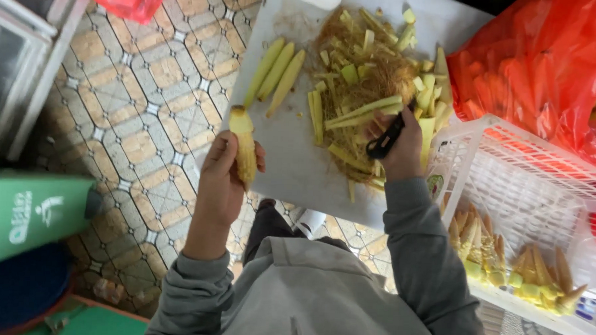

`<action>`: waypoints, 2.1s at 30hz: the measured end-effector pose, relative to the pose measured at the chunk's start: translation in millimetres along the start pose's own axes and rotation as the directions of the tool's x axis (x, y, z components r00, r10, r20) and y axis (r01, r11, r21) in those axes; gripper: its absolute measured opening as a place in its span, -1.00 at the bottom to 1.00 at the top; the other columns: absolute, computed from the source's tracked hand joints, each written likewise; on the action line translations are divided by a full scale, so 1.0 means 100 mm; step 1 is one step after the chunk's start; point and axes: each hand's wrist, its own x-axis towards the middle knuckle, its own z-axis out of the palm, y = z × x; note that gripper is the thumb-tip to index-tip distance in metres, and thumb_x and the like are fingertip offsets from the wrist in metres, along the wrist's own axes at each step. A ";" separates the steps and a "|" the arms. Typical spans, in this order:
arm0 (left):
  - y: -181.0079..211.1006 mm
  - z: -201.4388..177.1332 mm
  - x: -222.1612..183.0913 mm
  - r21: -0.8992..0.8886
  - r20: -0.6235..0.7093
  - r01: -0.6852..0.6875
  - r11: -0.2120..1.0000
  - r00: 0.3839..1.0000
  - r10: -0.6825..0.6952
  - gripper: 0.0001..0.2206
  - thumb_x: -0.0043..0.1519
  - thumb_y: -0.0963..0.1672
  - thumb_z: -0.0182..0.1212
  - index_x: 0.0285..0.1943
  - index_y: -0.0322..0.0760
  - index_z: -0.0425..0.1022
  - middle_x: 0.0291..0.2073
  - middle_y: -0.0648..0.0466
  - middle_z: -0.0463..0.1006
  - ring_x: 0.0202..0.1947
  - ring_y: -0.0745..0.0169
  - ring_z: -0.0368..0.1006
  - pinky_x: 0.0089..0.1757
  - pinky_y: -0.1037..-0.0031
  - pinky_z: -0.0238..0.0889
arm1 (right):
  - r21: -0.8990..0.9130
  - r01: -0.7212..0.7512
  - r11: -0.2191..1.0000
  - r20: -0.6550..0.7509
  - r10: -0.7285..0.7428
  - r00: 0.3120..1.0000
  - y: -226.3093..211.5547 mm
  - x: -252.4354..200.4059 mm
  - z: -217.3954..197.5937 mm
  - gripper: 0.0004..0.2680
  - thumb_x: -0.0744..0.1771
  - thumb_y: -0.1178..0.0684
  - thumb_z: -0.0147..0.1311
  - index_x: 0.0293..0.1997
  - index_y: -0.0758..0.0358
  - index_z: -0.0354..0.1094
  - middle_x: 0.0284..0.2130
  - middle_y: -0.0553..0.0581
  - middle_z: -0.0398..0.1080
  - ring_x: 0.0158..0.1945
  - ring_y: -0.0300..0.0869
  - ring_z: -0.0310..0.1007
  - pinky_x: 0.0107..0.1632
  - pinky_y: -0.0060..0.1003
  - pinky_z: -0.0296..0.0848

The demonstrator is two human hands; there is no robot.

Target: The person is peeling baby corn by first cutting off the ends with a knife and then stripping away the outer husks by hand.

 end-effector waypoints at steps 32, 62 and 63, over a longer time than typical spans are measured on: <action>0.33 -0.09 1.08 0.134 0.312 0.259 0.956 0.905 -0.289 -0.80 0.45 -0.04 -0.05 -0.07 -0.24 0.28 -0.38 -0.16 0.47 -0.38 0.09 0.40 -0.20 0.33 0.30 | -0.640 0.234 0.732 0.302 -0.041 0.952 1.08 -0.45 0.51 -0.89 0.15 0.13 0.24 -0.40 0.27 0.63 -0.41 0.31 0.56 -0.19 0.07 0.55 0.08 -0.11 0.42; 0.13 -0.05 1.26 0.269 0.373 0.252 0.930 0.863 -0.342 -0.69 0.38 -0.08 0.15 0.12 -0.45 0.34 -0.13 -0.29 0.59 -0.23 0.02 0.55 -0.14 0.22 0.46 | -0.157 0.228 0.961 0.282 -0.178 0.943 1.19 -0.11 0.26 -0.83 0.37 0.07 -0.02 -0.27 0.41 0.37 -0.44 0.49 0.49 -0.38 0.26 0.58 -0.22 0.09 0.58; 0.11 -0.05 1.25 0.276 0.391 0.251 0.928 0.852 -0.347 -0.60 0.37 -0.11 0.17 0.28 -0.53 0.28 -0.08 -0.28 0.57 -0.25 0.05 0.54 -0.17 0.25 0.49 | -0.119 0.205 0.972 0.268 -0.167 0.949 1.21 -0.09 0.16 -0.86 0.40 0.11 -0.05 -0.30 0.36 0.22 -0.53 0.50 0.42 -0.55 0.27 0.54 -0.40 0.08 0.59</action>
